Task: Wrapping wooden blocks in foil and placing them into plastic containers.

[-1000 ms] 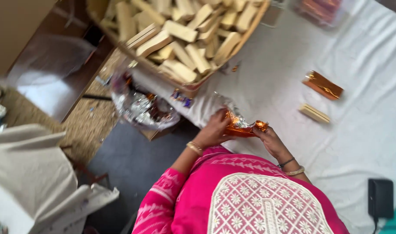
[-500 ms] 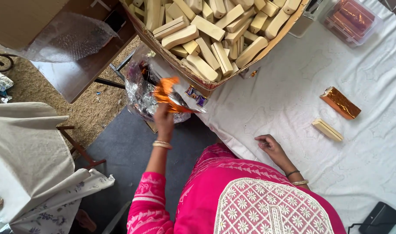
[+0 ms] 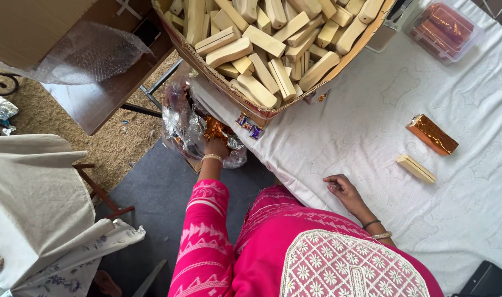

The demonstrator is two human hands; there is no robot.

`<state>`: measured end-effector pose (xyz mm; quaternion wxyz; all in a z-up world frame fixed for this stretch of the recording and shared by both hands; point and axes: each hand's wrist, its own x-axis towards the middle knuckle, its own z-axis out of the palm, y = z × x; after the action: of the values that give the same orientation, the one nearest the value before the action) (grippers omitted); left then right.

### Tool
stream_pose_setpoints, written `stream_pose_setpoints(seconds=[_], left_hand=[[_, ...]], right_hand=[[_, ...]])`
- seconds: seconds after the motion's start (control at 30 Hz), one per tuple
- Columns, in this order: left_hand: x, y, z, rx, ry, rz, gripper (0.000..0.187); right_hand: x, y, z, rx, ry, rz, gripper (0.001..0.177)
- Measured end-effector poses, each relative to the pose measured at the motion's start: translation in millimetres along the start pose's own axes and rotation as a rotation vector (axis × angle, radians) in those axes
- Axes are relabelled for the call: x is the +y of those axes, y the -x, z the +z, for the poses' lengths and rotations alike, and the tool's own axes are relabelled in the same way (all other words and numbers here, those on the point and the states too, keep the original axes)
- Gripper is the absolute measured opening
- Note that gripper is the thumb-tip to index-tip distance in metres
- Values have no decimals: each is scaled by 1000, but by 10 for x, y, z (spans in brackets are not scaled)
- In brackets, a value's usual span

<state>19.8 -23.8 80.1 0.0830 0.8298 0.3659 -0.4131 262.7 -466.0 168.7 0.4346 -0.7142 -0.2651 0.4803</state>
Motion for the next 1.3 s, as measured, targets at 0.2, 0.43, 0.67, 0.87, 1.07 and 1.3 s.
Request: stream_pose_setpoints(seconds=[0.2,0.43,0.67,0.87,1.07,1.3], left_hand=[[-175,-166,261,-194,-8,-92,53],[-239,-139,326,-94,-157,-150,52],[-235,380,-642,-129,-6,-116,67],[-466,68,-611,462,191,-109,39],[-352,-416,-164,790,749,25,23],[-147,-340,-42,613,520,-101,50]], right_hand=[[4,4,6,0,-20,-1,26],[51,-6,3,2,-11,9,26],[8,-7,6,13,22,33,26],[-11,-3,9,14,21,33,27],[33,-9,19,30,0,22,26],[-35,6,42,52,47,28,24]])
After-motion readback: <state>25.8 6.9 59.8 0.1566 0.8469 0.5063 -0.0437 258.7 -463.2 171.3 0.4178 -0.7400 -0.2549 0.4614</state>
